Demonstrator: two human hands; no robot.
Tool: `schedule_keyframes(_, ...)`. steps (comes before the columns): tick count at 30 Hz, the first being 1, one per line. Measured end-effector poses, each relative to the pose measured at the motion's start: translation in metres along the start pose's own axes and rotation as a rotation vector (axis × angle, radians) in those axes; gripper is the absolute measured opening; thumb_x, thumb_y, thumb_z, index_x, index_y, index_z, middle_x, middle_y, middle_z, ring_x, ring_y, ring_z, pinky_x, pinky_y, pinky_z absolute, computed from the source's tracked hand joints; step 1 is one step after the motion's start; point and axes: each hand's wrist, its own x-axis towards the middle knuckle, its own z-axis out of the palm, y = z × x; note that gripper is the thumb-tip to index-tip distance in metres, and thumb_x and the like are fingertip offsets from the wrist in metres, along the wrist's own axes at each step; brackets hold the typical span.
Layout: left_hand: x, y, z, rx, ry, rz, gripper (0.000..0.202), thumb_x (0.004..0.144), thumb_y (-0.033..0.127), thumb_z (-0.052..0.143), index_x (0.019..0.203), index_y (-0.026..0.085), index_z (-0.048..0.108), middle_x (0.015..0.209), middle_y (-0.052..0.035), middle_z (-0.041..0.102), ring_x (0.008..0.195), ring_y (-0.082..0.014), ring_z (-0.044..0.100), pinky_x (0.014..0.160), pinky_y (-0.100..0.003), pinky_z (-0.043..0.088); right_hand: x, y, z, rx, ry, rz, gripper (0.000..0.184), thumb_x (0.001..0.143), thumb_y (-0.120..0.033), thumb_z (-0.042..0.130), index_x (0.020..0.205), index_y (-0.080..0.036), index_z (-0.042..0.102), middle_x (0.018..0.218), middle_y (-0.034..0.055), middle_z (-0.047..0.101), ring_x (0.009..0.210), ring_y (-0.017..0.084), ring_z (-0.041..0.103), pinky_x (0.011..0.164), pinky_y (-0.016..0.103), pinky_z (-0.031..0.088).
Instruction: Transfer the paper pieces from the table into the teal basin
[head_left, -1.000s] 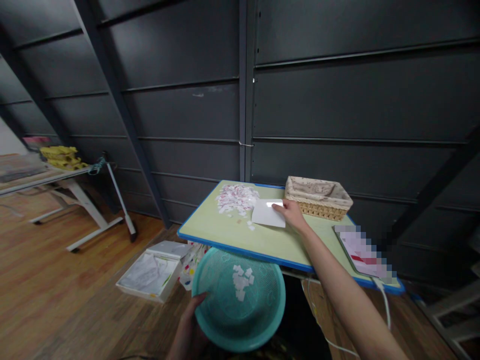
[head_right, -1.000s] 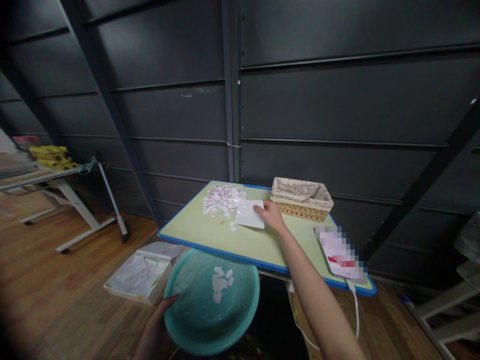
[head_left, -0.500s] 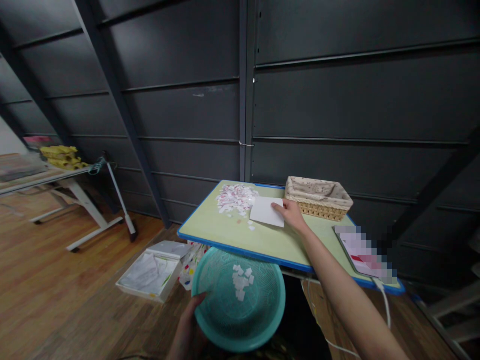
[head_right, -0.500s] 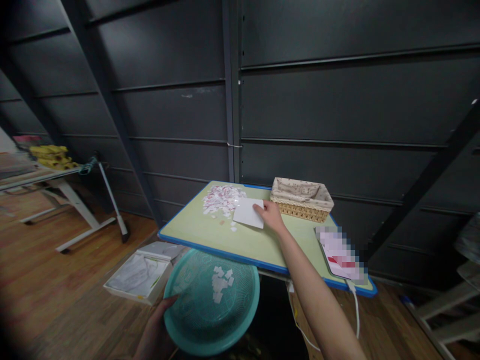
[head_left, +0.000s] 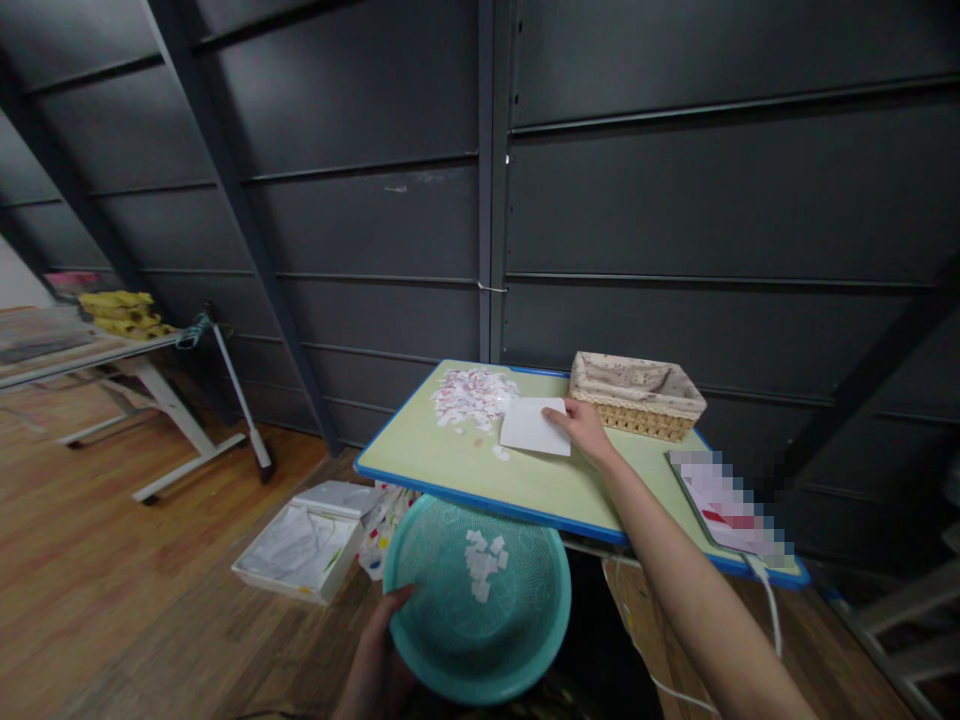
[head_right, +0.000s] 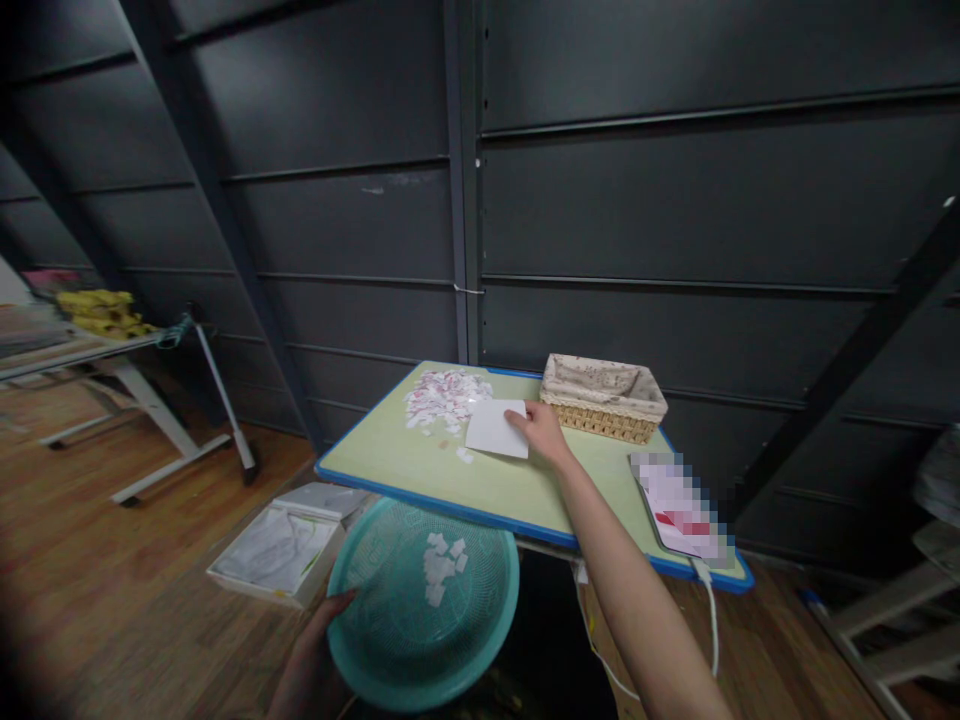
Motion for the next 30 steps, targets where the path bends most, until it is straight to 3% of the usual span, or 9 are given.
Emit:
schedule_keyframes(6, -0.001, 0.003, 0.002, 0.013, 0.013, -0.01, 0.073, 0.077, 0.028, 0.069, 0.139, 0.003, 0.041, 0.106, -0.0177, 0.077, 0.114, -0.0376, 0.061, 0.103, -0.053, 0.045, -0.003, -0.005, 0.001, 0.022, -0.051, -0.004, 0.038, 0.065, -0.051, 0.061, 0.062, -0.014, 0.061, 0.058, 0.0034, 0.056, 0.053, 0.014, 0.046, 0.048, 0.025, 0.029)
schedule_keyframes(11, -0.003, 0.002, 0.004, 0.025, 0.032, 0.002, 0.068, 0.077, 0.025, 0.069, 0.138, 0.007, 0.045, 0.107, -0.0156, 0.077, 0.113, -0.0377, 0.062, 0.103, -0.055, 0.044, -0.004, -0.006, 0.001, 0.031, -0.078, -0.009, 0.037, 0.067, -0.051, 0.061, 0.063, -0.014, 0.06, 0.059, 0.0033, 0.056, 0.054, 0.014, 0.046, 0.049, 0.025, 0.029)
schedule_keyframes(24, -0.003, 0.003, 0.004, 0.031, 0.038, 0.012, 0.067, 0.076, 0.024, 0.071, 0.134, -0.001, 0.047, 0.099, -0.018, 0.079, 0.112, -0.0371, 0.063, 0.1, -0.051, 0.048, -0.003, -0.006, 0.002, -0.342, 0.099, -0.126, 0.035, 0.075, -0.048, 0.05, 0.056, -0.018, 0.052, 0.054, 0.0032, 0.055, 0.052, 0.014, 0.043, 0.052, 0.027, 0.026)
schedule_keyframes(30, -0.008, 0.006, 0.015, -0.025, 0.046, -0.002, 0.06, 0.077, 0.019, 0.066, 0.133, 0.003, 0.05, 0.094, -0.0148, 0.08, 0.105, -0.036, 0.068, 0.097, -0.052, 0.049, -0.003, -0.006, -0.002, -0.208, 0.052, -0.107, 0.039, 0.072, -0.053, 0.053, 0.059, -0.017, 0.056, 0.056, 0.0024, 0.054, 0.055, 0.015, 0.044, 0.052, 0.027, 0.028)
